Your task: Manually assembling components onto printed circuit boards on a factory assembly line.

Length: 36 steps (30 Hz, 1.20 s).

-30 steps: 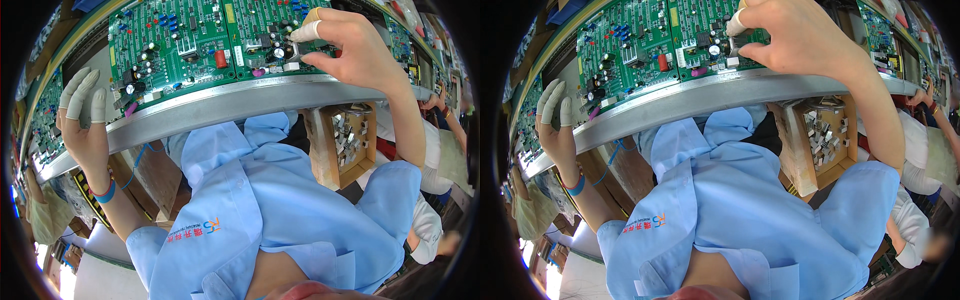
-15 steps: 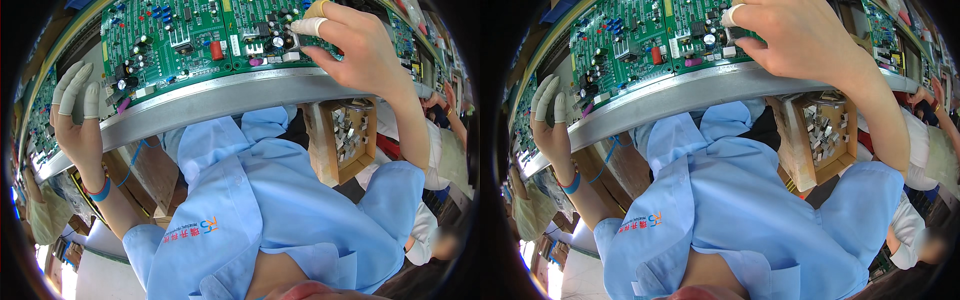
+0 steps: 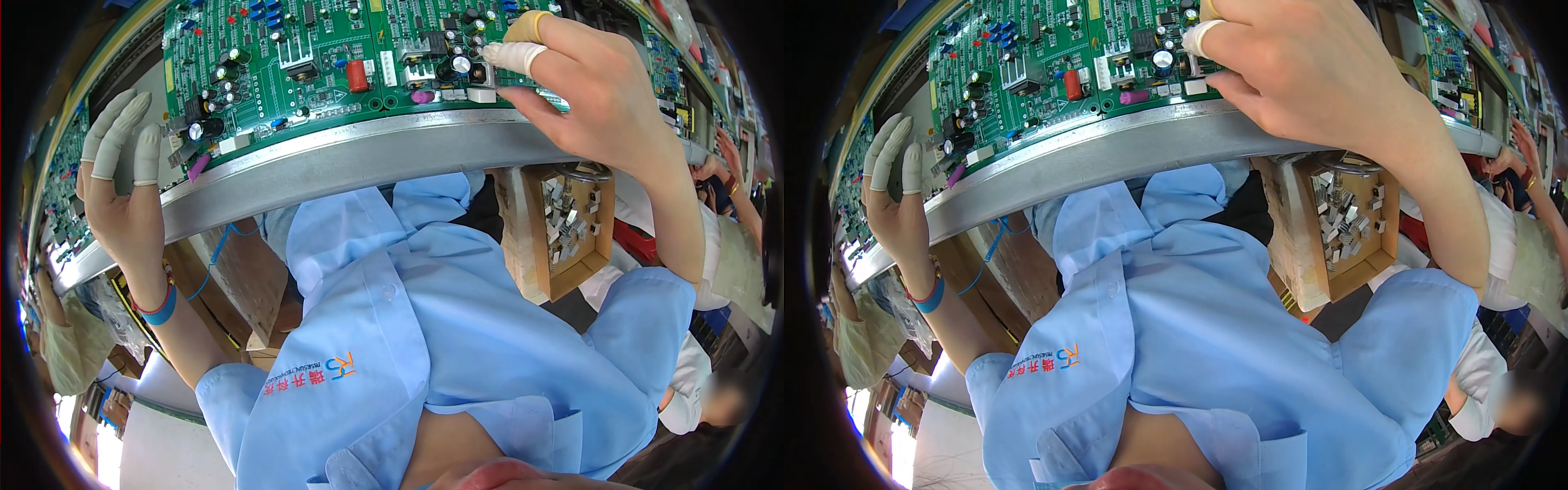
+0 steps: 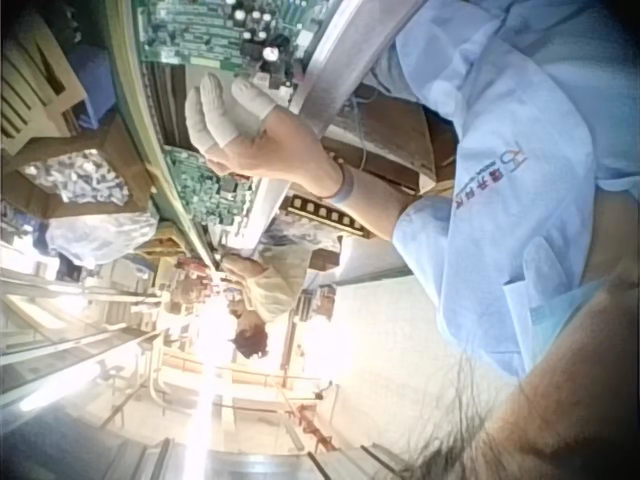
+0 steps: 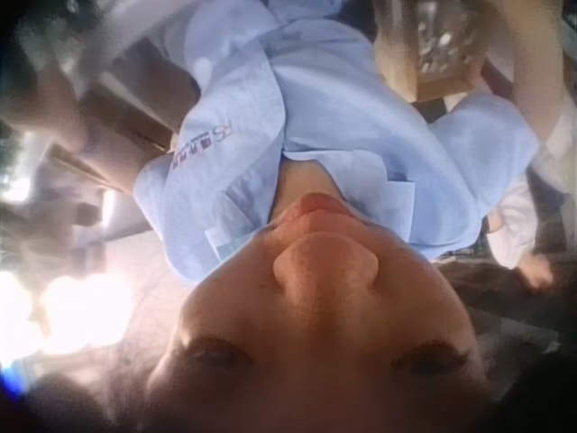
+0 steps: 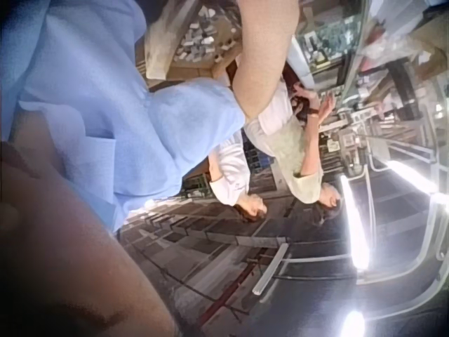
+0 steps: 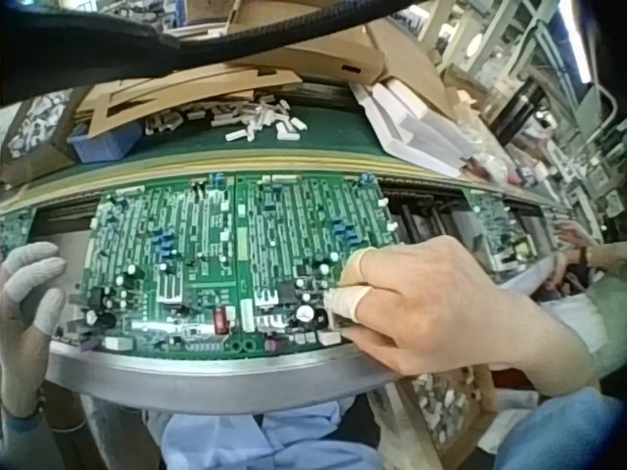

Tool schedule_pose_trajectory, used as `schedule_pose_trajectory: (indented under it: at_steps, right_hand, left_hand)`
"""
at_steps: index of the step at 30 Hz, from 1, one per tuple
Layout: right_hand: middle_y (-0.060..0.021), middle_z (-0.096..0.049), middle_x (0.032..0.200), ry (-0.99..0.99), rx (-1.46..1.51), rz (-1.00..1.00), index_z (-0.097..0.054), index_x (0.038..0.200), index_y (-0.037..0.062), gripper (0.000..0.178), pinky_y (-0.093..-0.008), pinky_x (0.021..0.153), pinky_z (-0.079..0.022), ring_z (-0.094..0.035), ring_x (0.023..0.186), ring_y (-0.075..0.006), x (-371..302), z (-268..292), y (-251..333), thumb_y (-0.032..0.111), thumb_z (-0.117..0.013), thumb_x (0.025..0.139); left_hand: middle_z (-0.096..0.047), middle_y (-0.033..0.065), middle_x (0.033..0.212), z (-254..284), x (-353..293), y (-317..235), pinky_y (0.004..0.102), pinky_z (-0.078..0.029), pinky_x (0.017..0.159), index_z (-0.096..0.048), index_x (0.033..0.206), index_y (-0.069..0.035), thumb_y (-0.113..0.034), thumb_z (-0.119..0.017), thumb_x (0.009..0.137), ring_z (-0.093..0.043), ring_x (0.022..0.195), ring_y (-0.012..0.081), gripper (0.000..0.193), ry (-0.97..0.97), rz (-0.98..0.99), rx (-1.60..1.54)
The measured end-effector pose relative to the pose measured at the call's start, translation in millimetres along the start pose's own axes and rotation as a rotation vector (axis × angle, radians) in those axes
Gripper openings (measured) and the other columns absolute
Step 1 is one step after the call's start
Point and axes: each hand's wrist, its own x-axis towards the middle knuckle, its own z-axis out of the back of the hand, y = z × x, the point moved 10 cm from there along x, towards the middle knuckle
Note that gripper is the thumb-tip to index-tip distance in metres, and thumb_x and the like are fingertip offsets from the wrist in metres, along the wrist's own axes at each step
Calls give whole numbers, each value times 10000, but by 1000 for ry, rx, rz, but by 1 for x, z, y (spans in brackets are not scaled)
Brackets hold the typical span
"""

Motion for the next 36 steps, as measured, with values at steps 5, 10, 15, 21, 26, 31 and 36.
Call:
schedule_pose_trajectory:
  at_steps: [5, 10, 15, 21, 26, 31, 36]
  right_hand:
    - [-74, -575, 813, 239, 113, -196, -638, 895, 25, 257, -320, 536, -468, -595, 653, -233, 15, -3, -9, 91, -733, 666]
    - [-68, -577, 805, 230, 171, -217, -653, 894, 33, 253, -316, 545, -470, -598, 663, -235, 16, 0, -11, 99, -741, 666]
    - [-59, -581, 797, 275, 86, -231, -663, 885, 38, 234, -319, 547, -471, -604, 671, -232, 12, -3, -11, 89, -733, 668]
    - [-68, -568, 766, 198, 138, -238, -666, 882, 32, 222, -334, 555, -474, -604, 678, -253, 16, 3, -8, 74, -713, 668]
    - [-85, -606, 856, 14, 61, -66, -666, 910, 28, 237, -369, 621, -480, -612, 762, -287, 7, -10, -10, 103, -739, 698]
    - [-140, -642, 1057, 148, 132, -269, -662, 1117, 28, 368, -321, 744, -502, -635, 868, -281, -21, -9, -29, 0, -706, 752]
    - [-115, -634, 1167, 145, 198, -451, -598, 1237, 13, 342, -296, 932, -427, -586, 1044, -201, -53, -3, -77, 14, -593, 896]
  left_hand:
    - [-661, 90, 1153, 3, -4, 2, 315, -486, 899, -699, 1071, -36, -30, -670, 838, -627, 1030, 209, 234, -6, 2, -9]
    - [-617, 117, 1228, 0, -5, 8, 317, -481, 970, -660, 1137, -2, -11, -610, 895, -583, 1129, 208, 247, 51, 28, 7]
    - [-617, 114, 1227, -1, -6, 7, 313, -484, 963, -665, 1130, -4, -18, -611, 897, -584, 1127, 205, 241, 49, 34, 19]
    - [-622, 117, 1219, 3, -6, 8, 321, -477, 965, -666, 1129, -3, -11, -610, 892, -586, 1125, 205, 244, 42, 28, 58]
    - [-672, 127, 1126, 22, -15, 2, 337, -478, 906, -697, 1059, -11, -3, -645, 830, -638, 1029, 257, 235, -60, -29, 5]
    - [-669, 87, 1128, 92, -49, 26, 291, -461, 908, -696, 1071, -16, -48, -685, 835, -606, 1026, 184, 238, -280, 120, 130]
    - [-701, 118, 1001, 238, -194, 67, 353, -481, 807, -721, 995, -93, -85, -685, 783, -653, 907, 288, 216, -472, 528, 696]
